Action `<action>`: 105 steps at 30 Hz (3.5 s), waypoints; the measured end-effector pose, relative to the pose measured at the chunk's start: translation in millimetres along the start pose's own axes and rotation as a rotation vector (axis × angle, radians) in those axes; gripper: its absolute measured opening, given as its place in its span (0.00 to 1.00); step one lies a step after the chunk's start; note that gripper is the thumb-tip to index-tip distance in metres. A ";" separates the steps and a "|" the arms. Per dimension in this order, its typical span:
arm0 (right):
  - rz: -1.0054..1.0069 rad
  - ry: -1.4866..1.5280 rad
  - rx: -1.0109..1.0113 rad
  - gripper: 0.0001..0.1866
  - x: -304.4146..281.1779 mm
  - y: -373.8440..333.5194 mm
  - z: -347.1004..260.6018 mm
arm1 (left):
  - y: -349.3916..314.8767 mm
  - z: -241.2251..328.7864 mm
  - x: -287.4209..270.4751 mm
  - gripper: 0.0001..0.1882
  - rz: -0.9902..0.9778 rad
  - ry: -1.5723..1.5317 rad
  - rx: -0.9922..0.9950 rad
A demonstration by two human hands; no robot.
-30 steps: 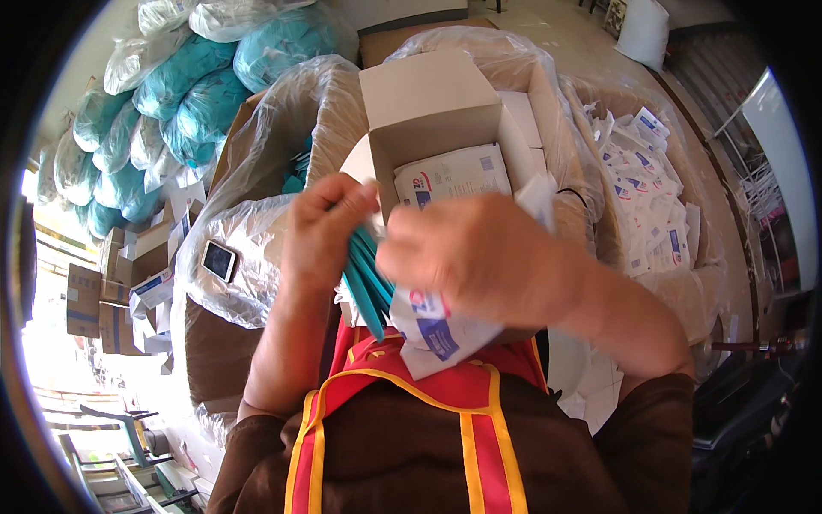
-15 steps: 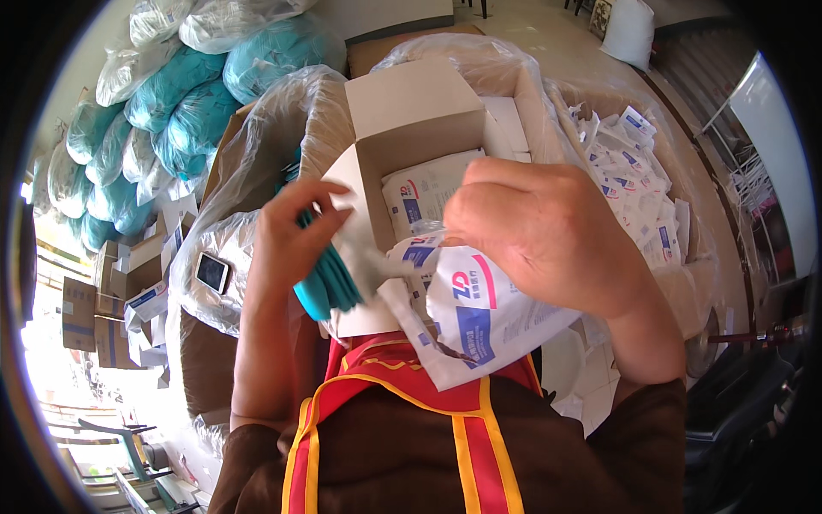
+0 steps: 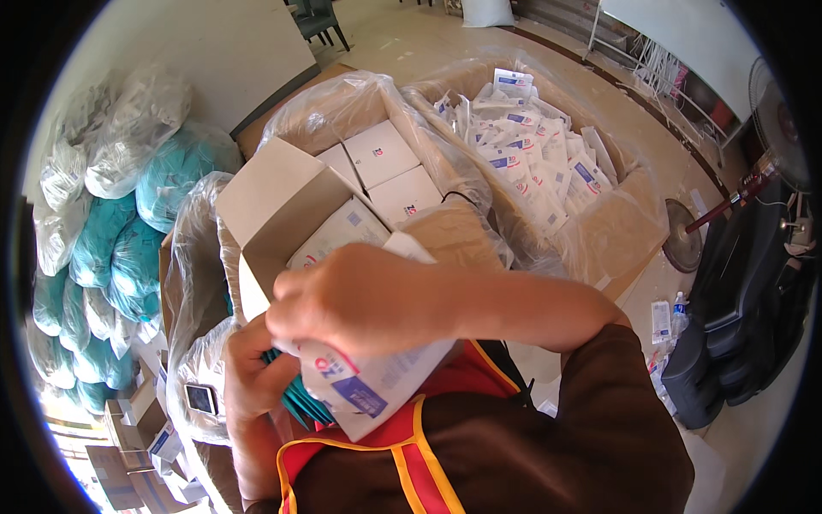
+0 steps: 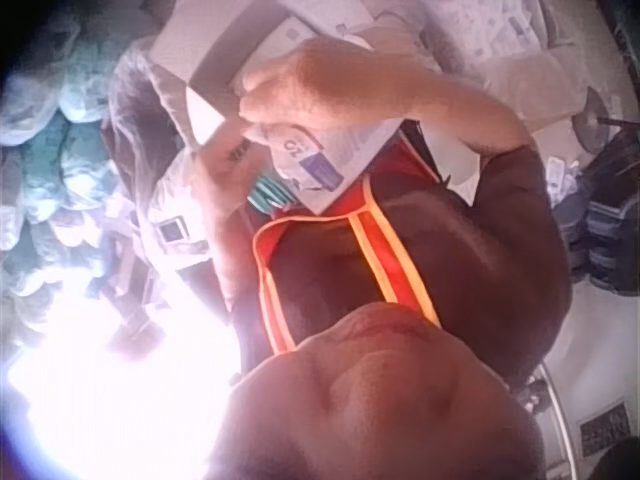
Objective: Packing face masks into boxes in a facility.
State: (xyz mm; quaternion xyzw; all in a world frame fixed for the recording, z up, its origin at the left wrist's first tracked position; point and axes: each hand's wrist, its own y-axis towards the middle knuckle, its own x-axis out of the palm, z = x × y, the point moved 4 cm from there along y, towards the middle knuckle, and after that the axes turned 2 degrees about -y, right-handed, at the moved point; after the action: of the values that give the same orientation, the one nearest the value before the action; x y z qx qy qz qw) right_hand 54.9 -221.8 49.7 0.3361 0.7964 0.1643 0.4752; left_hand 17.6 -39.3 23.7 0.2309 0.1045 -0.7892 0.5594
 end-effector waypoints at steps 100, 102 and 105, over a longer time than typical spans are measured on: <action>-0.114 0.129 0.215 0.10 37.7 42.6 40.3 | -63.4 -2.3 -88.6 0.16 0.842 -0.569 0.250; -0.078 -0.017 0.199 0.10 29.9 34.4 46.0 | -78.0 -15.2 -96.3 0.18 0.680 -0.654 0.250; -0.164 0.232 0.326 0.09 34.1 25.9 40.6 | -76.0 -43.7 -90.7 0.25 0.689 -0.808 0.330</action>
State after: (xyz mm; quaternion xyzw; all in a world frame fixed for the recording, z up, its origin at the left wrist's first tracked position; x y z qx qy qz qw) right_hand 89.0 -182.0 22.6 0.3215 0.8865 0.0317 0.3312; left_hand -18.1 81.6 22.1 0.0153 -0.3248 -0.5923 0.7372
